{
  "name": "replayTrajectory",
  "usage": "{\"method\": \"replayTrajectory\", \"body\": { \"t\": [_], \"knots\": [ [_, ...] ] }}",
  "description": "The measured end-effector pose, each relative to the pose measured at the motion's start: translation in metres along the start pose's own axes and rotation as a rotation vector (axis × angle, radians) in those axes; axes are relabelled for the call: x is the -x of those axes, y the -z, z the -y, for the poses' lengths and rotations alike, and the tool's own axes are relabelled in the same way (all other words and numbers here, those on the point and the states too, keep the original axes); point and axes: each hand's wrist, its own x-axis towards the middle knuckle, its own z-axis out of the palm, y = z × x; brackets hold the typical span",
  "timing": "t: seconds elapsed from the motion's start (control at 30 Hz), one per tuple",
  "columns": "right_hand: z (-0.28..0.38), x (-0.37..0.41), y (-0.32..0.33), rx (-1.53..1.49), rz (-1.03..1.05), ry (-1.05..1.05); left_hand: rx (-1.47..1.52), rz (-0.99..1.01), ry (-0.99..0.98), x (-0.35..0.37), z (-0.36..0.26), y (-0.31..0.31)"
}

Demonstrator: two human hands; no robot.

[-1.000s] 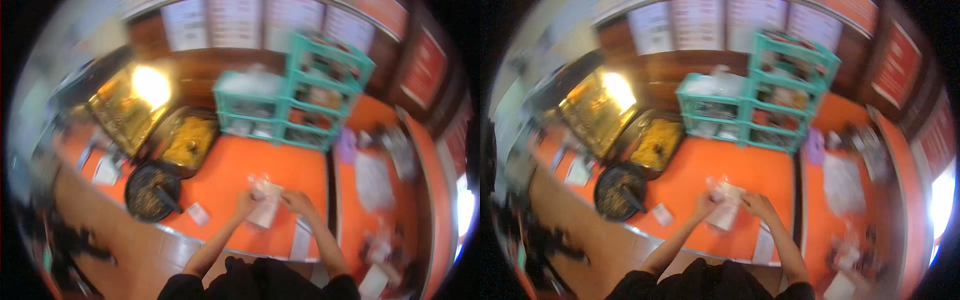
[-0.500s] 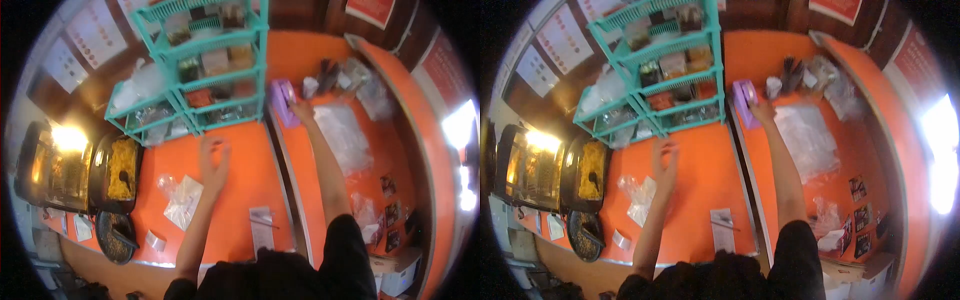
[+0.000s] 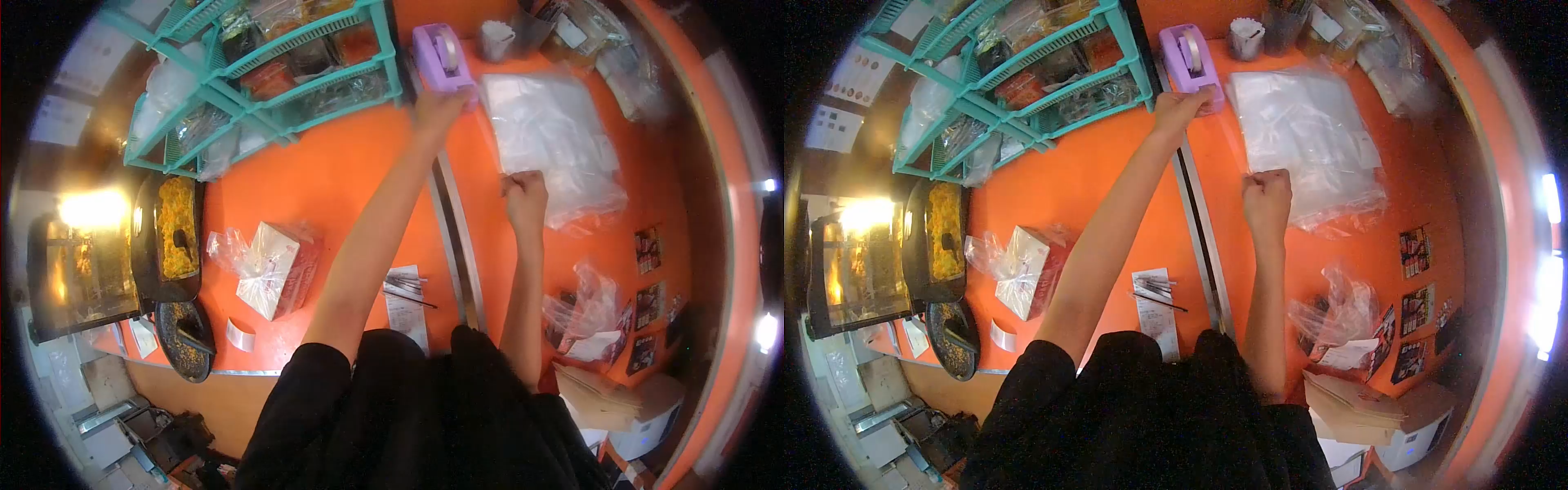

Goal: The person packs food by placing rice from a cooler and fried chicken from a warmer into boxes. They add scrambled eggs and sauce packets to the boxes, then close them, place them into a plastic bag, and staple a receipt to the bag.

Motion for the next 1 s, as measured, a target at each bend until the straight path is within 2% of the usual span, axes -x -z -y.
{"method": "replayTrajectory", "body": {
  "t": [0.1,0.2,0.3,0.37,0.43,0.47,0.53,0.6,0.63,0.67,0.83,0.87,0.93,1.0],
  "knots": [
    [0.008,0.002,-0.006,0.095,-0.067,0.085,-0.371,-0.09,-0.071,-0.014,0.022,0.009],
    [0.024,0.003,-0.007,0.12,-0.114,0.091,-0.854,-0.19,-0.361,-0.004,0.005,-0.002],
    [0.037,0.006,0.008,0.122,-0.13,0.122,-0.926,-0.226,-0.136,0.002,0.018,0.006],
    [0.039,0.015,0.014,0.009,-0.091,0.154,-0.759,-0.256,-0.295,0.044,-0.013,0.016],
    [0.043,0.032,0.019,-0.026,-0.027,0.174,-0.419,-0.37,-0.303,0.099,-0.017,0.05],
    [0.045,0.045,0.018,-0.007,0.018,0.177,-0.376,-0.391,-0.38,0.138,-0.019,0.076],
    [0.049,0.078,0.01,0.049,0.125,0.23,-0.571,-0.537,-0.289,0.23,-0.042,0.113],
    [0.043,0.117,-0.008,0.203,0.298,0.305,-0.725,-0.576,-0.265,0.31,-0.016,0.155],
    [0.036,0.139,-0.017,0.315,0.407,0.32,-0.677,-0.578,-0.186,0.345,-0.011,0.161],
    [0.026,0.161,-0.022,0.366,0.396,0.368,-0.629,-0.576,-0.108,0.369,-0.007,0.166],
    [-0.024,0.241,-0.034,0.515,0.291,0.597,-0.953,-0.281,-0.319,0.421,0.041,0.2],
    [-0.039,0.251,-0.04,0.529,0.301,0.557,-1.009,-0.216,-0.354,0.423,0.049,0.206],
    [-0.062,0.268,-0.051,0.554,0.326,0.477,-0.929,-0.264,-0.319,0.421,0.044,0.208],
    [-0.022,0.27,-0.038,0.414,0.498,0.262,-0.805,-0.356,-0.246,0.427,0.032,0.212]
  ]
}}
